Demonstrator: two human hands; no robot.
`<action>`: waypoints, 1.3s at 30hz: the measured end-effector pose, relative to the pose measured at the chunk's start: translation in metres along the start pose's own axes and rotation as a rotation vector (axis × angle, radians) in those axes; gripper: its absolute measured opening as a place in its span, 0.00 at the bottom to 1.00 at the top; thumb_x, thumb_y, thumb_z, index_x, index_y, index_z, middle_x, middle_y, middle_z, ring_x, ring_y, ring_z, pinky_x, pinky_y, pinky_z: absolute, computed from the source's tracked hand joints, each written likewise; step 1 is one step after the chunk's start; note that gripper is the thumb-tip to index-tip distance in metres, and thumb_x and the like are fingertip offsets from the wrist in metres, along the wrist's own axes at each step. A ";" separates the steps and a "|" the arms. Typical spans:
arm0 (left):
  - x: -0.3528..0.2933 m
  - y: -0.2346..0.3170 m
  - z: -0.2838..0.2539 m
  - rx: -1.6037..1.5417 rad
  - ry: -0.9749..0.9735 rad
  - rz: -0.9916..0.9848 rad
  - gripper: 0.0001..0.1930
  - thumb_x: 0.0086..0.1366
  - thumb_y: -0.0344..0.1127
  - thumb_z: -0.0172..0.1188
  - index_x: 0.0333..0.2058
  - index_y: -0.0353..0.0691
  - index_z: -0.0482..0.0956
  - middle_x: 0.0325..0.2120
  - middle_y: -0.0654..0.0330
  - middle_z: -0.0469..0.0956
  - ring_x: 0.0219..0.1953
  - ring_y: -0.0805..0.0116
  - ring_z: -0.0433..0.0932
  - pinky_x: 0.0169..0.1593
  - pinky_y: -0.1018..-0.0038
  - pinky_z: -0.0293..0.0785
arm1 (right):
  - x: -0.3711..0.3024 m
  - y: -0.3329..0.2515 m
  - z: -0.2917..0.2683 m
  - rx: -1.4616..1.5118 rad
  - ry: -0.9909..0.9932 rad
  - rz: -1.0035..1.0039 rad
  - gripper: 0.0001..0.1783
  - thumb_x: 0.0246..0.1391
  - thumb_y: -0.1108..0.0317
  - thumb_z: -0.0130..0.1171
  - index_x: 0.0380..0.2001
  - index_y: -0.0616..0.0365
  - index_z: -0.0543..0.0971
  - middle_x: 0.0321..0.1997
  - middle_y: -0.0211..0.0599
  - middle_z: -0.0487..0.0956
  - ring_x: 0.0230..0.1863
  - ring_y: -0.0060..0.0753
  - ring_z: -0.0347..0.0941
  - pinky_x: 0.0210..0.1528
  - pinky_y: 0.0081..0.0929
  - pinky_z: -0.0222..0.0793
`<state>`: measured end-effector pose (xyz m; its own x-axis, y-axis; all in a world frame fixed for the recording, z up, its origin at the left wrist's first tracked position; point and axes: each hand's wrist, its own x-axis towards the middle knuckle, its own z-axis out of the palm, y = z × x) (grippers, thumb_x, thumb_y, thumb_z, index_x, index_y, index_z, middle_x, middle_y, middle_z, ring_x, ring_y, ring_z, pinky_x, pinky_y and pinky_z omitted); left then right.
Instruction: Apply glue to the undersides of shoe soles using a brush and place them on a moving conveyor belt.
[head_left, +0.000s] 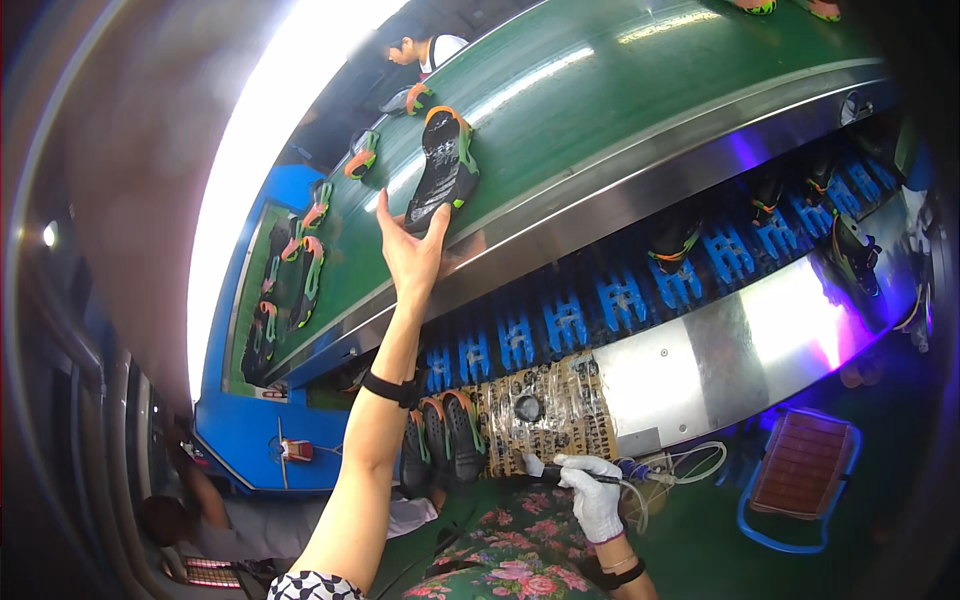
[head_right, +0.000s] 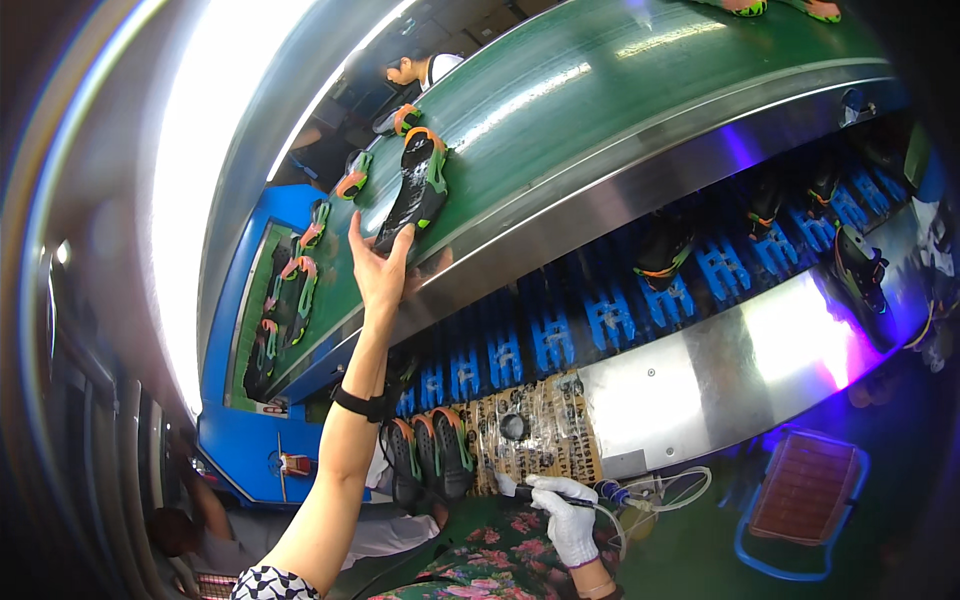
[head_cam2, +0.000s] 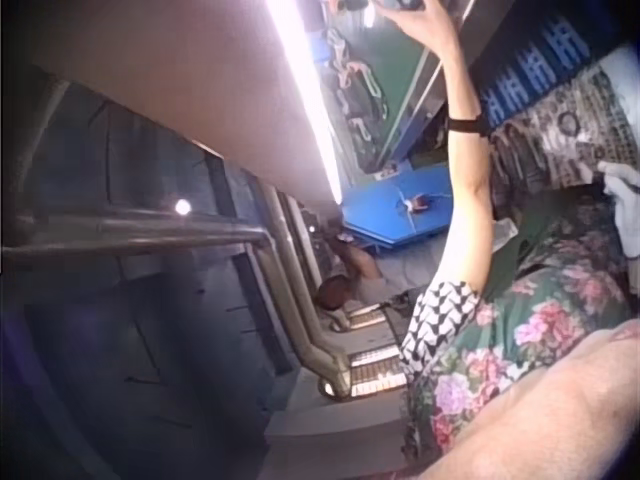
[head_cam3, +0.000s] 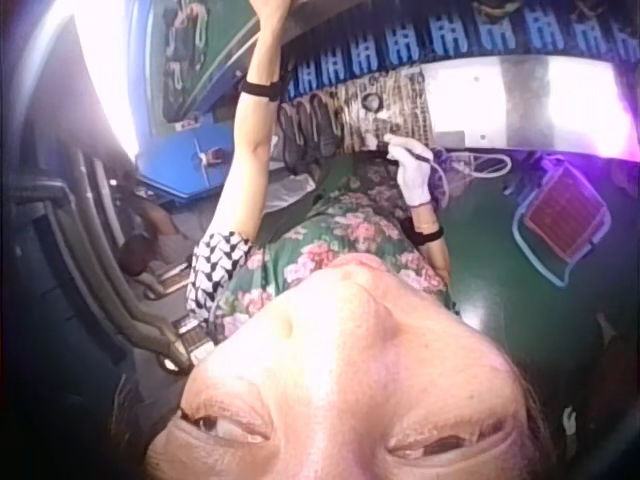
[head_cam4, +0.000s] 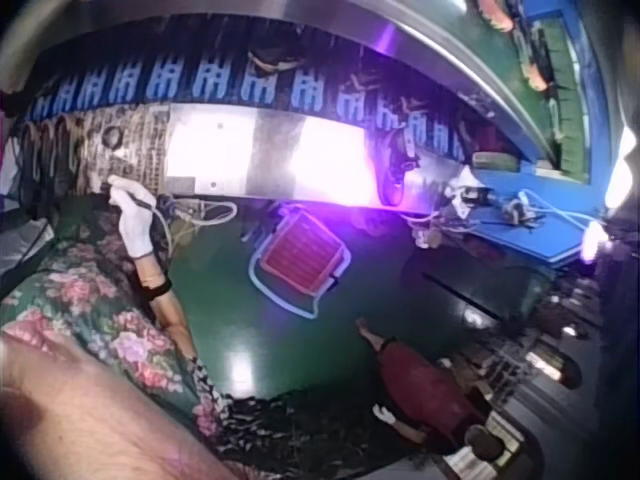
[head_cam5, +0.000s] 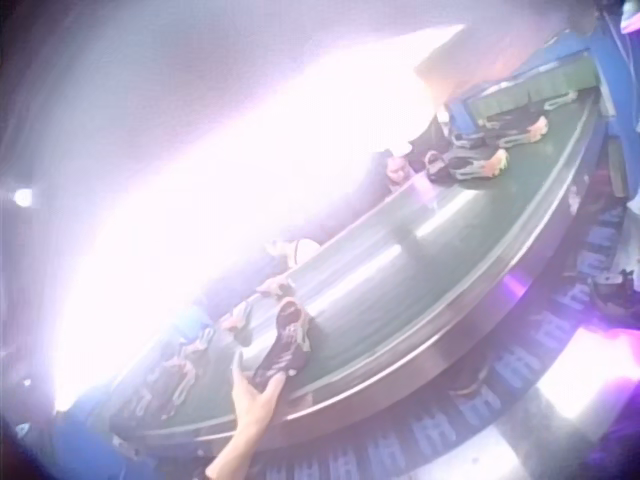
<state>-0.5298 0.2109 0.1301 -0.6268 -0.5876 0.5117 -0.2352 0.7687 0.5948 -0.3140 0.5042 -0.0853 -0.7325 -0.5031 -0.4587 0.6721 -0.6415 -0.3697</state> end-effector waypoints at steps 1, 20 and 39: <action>0.003 -0.004 0.000 -0.005 0.005 -0.002 0.54 0.53 0.47 0.75 0.70 0.33 0.52 0.43 0.46 0.78 0.47 0.57 0.79 0.54 0.63 0.72 | -0.002 -0.001 0.002 -0.006 -0.002 -0.003 0.07 0.48 0.84 0.63 0.33 0.67 0.85 0.39 0.49 0.86 0.35 0.33 0.83 0.37 0.25 0.81; 0.008 0.002 -0.003 -0.562 -0.191 -0.243 0.27 0.50 0.43 0.73 0.48 0.37 0.80 0.52 0.43 0.75 0.48 0.42 0.77 0.49 0.57 0.78 | 0.004 0.010 0.034 -0.390 -0.042 -0.145 0.11 0.48 0.84 0.61 0.36 0.65 0.83 0.40 0.45 0.85 0.34 0.30 0.81 0.31 0.19 0.79; 0.041 -0.141 -0.023 0.138 -0.117 0.343 0.24 0.61 0.46 0.62 0.54 0.45 0.74 0.57 0.44 0.68 0.55 0.42 0.72 0.53 0.48 0.76 | 0.018 0.014 0.085 -0.484 -0.183 -0.143 0.11 0.49 0.83 0.61 0.37 0.68 0.85 0.41 0.44 0.86 0.36 0.27 0.80 0.37 0.20 0.74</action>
<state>-0.5054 0.0731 0.0814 -0.7648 -0.2641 0.5877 -0.0902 0.9470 0.3082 -0.3267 0.4372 -0.0297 -0.7983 -0.5505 -0.2441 0.5055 -0.3922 -0.7685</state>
